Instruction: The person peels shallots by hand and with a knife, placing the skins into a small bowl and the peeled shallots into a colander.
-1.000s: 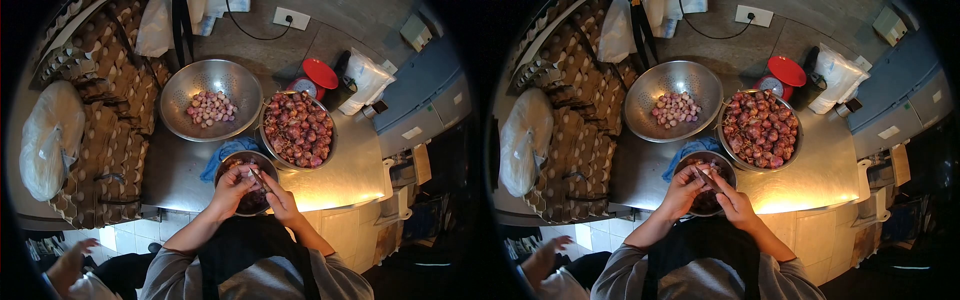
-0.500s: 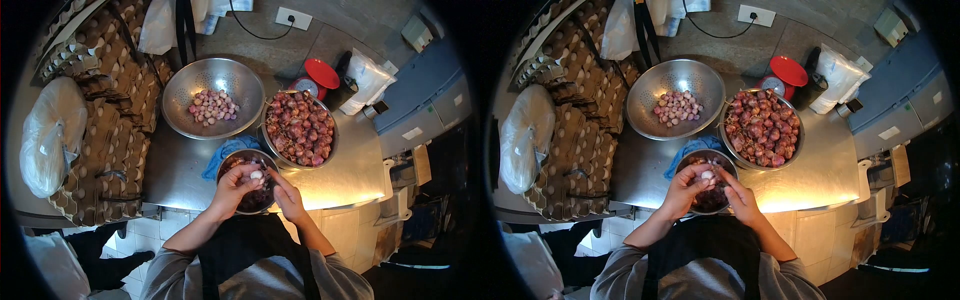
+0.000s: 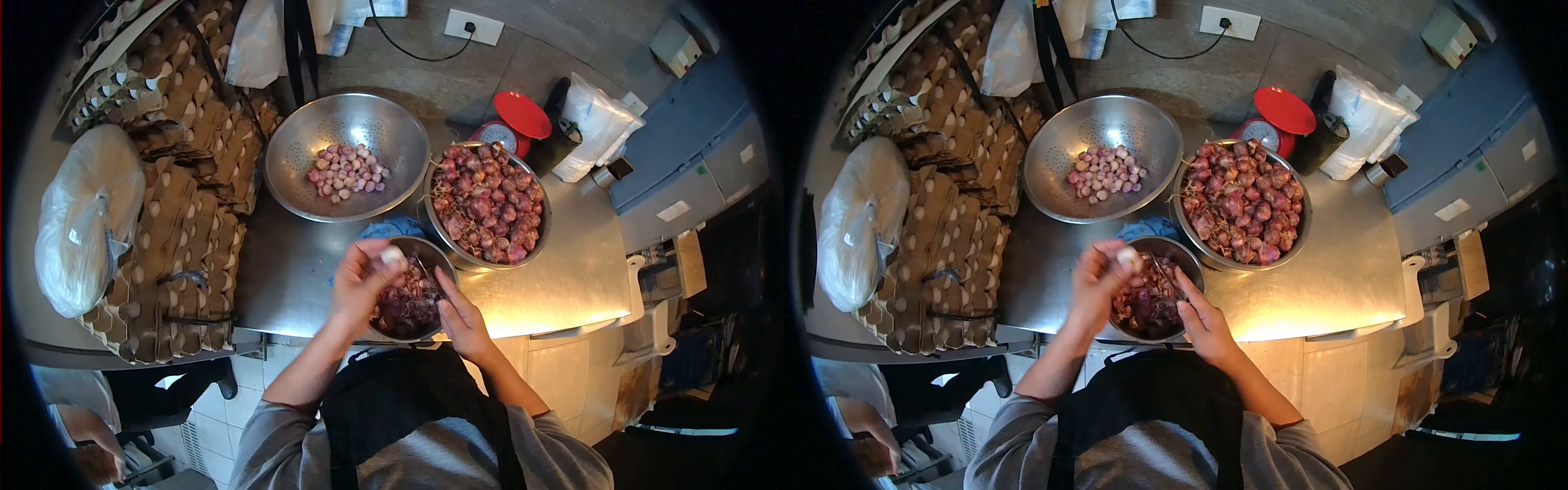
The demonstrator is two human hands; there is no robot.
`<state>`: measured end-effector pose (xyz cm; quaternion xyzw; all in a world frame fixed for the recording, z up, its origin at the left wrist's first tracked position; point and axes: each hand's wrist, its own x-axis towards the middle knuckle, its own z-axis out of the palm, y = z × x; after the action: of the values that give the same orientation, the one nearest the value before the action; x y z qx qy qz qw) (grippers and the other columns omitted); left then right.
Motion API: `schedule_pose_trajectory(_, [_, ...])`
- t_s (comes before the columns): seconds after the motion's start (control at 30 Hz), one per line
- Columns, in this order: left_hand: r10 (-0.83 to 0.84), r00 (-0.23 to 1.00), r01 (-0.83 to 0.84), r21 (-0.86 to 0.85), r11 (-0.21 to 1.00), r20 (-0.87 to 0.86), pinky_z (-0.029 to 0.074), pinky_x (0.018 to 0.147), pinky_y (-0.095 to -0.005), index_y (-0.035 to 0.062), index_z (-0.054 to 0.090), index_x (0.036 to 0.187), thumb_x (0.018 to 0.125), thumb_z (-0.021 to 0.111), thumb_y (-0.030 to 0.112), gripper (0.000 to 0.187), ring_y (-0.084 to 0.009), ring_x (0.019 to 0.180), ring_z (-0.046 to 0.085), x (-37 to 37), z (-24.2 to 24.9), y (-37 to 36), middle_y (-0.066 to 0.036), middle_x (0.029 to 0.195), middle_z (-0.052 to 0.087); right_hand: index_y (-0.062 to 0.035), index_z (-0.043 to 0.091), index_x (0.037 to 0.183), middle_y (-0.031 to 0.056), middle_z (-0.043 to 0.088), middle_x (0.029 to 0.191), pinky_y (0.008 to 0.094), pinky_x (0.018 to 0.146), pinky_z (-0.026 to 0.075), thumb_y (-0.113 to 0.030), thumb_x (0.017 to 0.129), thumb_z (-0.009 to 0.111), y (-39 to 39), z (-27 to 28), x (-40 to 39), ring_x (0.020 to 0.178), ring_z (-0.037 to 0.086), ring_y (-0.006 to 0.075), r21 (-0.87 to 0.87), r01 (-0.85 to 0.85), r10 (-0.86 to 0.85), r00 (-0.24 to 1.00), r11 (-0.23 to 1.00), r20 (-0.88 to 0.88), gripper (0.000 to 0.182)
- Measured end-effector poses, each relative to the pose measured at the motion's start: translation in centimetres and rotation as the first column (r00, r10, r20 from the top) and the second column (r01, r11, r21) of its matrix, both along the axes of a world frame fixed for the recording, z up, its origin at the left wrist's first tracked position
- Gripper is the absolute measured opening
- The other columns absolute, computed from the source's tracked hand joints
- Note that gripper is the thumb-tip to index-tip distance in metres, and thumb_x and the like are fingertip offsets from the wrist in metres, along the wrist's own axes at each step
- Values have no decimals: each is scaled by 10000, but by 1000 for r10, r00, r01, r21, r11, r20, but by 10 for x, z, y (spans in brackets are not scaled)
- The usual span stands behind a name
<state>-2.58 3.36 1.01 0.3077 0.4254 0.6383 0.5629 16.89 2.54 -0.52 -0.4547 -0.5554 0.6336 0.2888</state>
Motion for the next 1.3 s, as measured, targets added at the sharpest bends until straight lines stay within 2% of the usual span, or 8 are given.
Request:
schedule_pose_trajectory(0.17, [302, 911, -265, 161, 951, -283, 470, 705, -259, 15, 494, 1170, 814, 616, 70, 380, -116, 852, 541, -45, 21, 69, -76, 1018, 584, -88, 286, 1373, -64, 330, 616, 162, 482, 261, -138, 952, 372, -4, -13, -2, 519, 311, 30, 166, -76, 95, 989, 983, -114, 433])
schedule_pose_trajectory(0.53, [4, 755, 221, 261, 940, -655, 487, 667, -271, 39, 652, 912, 778, 631, 65, 137, -129, 767, 612, 35, -5, 144, -76, 830, 656, -61, 362, 1324, -59, 292, 590, 176, 469, 288, -205, 953, 391, -18, -12, 19, 493, 326, 42, -126, -74, 33, 953, 989, -301, 399])
schedule_pose_trajectory(0.6, [67, 551, 332, 291, 897, -832, 469, 740, -345, 65, 647, 927, 750, 638, 118, 186, -297, 833, 602, 60, 0, 149, -126, 889, 628, -43, 359, 1319, -48, 341, 601, 181, 480, 306, -212, 952, 395, -18, -15, 27, 508, 345, 45, -149, -71, 23, 952, 986, -305, 406])
schedule_pose_trajectory(0.8, [152, 134, 504, 199, 840, -979, 414, 858, -383, 91, 631, 996, 699, 667, 119, 300, -279, 1010, 520, 108, -12, 171, -87, 1021, 581, -32, 377, 1305, -49, 341, 596, 185, 480, 296, -221, 948, 395, -17, -7, 46, 506, 338, 49, -188, -54, -3, 956, 981, -293, 404])
schedule_pose_trajectory(0.93, [204, 41, 583, 189, 790, -978, 370, 891, -416, 102, 638, 995, 734, 631, 176, 271, -285, 1007, 512, 118, -6, 174, -97, 1013, 574, -36, 387, 1301, -51, 331, 581, 182, 472, 276, -217, 948, 375, -17, -5, 53, 495, 320, 50, -170, -63, 7, 951, 983, -310, 397])
schedule_pose_trajectory(1.13, [-31, 0, 574, -25, 819, -1000, 348, 928, -426, 88, 591, 1056, 764, 612, 194, 311, -316, 1031, 502, 145, -10, 186, -130, 1057, 561, -41, 392, 1301, -54, 316, 566, 186, 465, 264, -216, 945, 381, -15, -4, 57, 488, 311, 50, -179, -48, -18, 938, 983, -347, 397])
schedule_pose_trajectory(1.23, [62, 77, 558, 95, 824, -995, 369, 924, -393, 97, 537, 1125, 804, 596, 185, 338, -299, 1039, 517, 141, -12, 183, -132, 1070, 556, -42, 376, 1312, -53, 314, 562, 188, 464, 263, -214, 946, 378, -16, -7, 59, 486, 309, 50, -198, -58, -17, 934, 979, -357, 405])
schedule_pose_trajectory(1.3, [-117, 450, 502, 142, 853, -885, 390, 902, -346, 93, 510, 1161, 836, 575, 172, 341, -253, 1031, 528, 127, 1, 165, -107, 1057, 561, -44, 350, 1328, -53, 315, 559, 188, 464, 264, -208, 946, 375, -15, -11, 60, 485, 311, 50, -192, -54, -20, 931, 980, -365, 416])
